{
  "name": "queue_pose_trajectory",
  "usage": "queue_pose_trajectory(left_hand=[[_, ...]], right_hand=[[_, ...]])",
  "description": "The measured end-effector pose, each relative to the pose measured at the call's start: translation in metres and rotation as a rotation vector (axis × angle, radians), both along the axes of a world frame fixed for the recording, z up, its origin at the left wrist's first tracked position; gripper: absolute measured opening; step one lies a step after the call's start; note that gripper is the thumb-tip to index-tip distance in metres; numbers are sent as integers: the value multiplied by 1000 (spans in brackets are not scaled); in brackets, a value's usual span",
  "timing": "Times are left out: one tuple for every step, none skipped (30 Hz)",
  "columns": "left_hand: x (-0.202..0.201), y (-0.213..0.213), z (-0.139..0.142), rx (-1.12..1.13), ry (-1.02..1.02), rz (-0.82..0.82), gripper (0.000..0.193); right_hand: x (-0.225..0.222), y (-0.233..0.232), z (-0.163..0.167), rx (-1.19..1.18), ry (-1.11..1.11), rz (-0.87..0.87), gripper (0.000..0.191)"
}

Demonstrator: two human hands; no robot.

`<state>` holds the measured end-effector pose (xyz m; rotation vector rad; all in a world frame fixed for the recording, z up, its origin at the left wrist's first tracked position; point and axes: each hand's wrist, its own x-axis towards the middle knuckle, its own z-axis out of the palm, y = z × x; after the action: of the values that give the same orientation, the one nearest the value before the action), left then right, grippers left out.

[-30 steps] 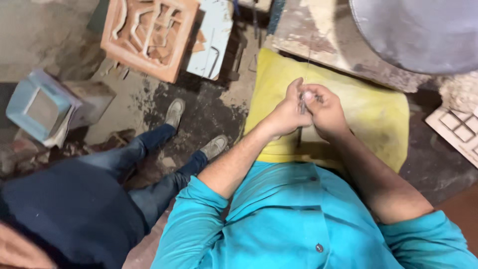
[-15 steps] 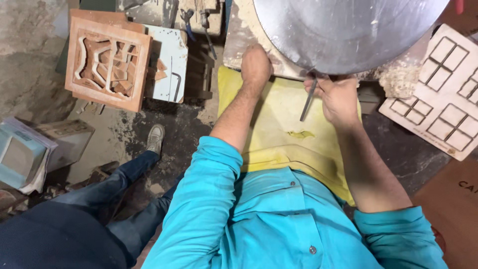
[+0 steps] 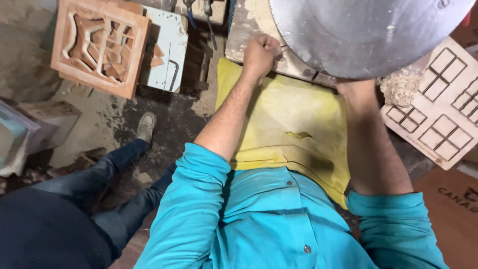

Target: The person holds a laser-cut plywood panel over a workbench and presses small cut pieces out of the board's openings, collecting the loose pieces. They then set the panel aside, adjust the blade on a scroll saw, and finally hold up a larger plywood panel with cut outlines to view it.

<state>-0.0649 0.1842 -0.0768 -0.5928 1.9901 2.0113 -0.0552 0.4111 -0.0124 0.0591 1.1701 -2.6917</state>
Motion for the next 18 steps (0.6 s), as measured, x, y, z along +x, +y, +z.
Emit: queue_pose_trajectory(left_hand=[[-1, 1, -4, 13, 64, 17, 6], [-3, 2, -10, 30, 124, 39, 6], [-4, 4, -18, 48, 177, 68, 5], [-6, 6, -26, 123, 179, 98, 7], [-9, 10, -33, 194, 185, 133, 9], [-10, 11, -40, 259, 196, 167, 11], [-11, 12, -46, 175, 159, 179, 14], [-16, 16, -48, 96, 131, 193, 18], [-20, 20, -51, 101, 195, 216, 24], [-24, 22, -54, 100, 255, 241, 33], [-31, 28, -53, 207, 288, 317, 39], [-37, 33, -53, 318, 316, 392, 46], [-42, 37, -54, 276, 280, 391, 43], [-48, 42, -53, 238, 241, 385, 40], [-54, 47, -54, 183, 277, 432, 36], [-58, 51, -55, 127, 309, 478, 31], [-63, 55, -56, 166, 247, 461, 32], [-67, 59, -57, 207, 185, 440, 33]], right_hand=[[-8, -1, -1, -20, 0, 9, 45], [-16, -2, -1, -15, -1, 9, 44], [-24, -2, -2, -5, -3, 13, 44], [-30, -5, -3, 7, -9, 19, 44], [-36, -4, -4, 35, -18, 14, 44], [-43, -5, -5, 54, -22, 23, 43], [-48, -4, -8, 83, -25, 14, 43], [-52, 2, -8, 120, -32, 9, 43], [-56, 5, -10, 154, -32, 7, 42], [-63, 9, -11, 179, -27, 3, 42], [-68, 14, -13, 207, -23, 3, 42], [-74, 20, -15, 239, -22, 3, 41], [-80, 26, -17, 271, -23, 7, 41], [-84, 32, -20, 308, -27, 11, 41], [-88, 40, -23, 345, -32, 18, 41], [-89, 48, -25, 386, -38, 29, 40], [-90, 56, -27, 423, -46, 34, 40], [-88, 64, -30, 458, -58, 35, 40]])
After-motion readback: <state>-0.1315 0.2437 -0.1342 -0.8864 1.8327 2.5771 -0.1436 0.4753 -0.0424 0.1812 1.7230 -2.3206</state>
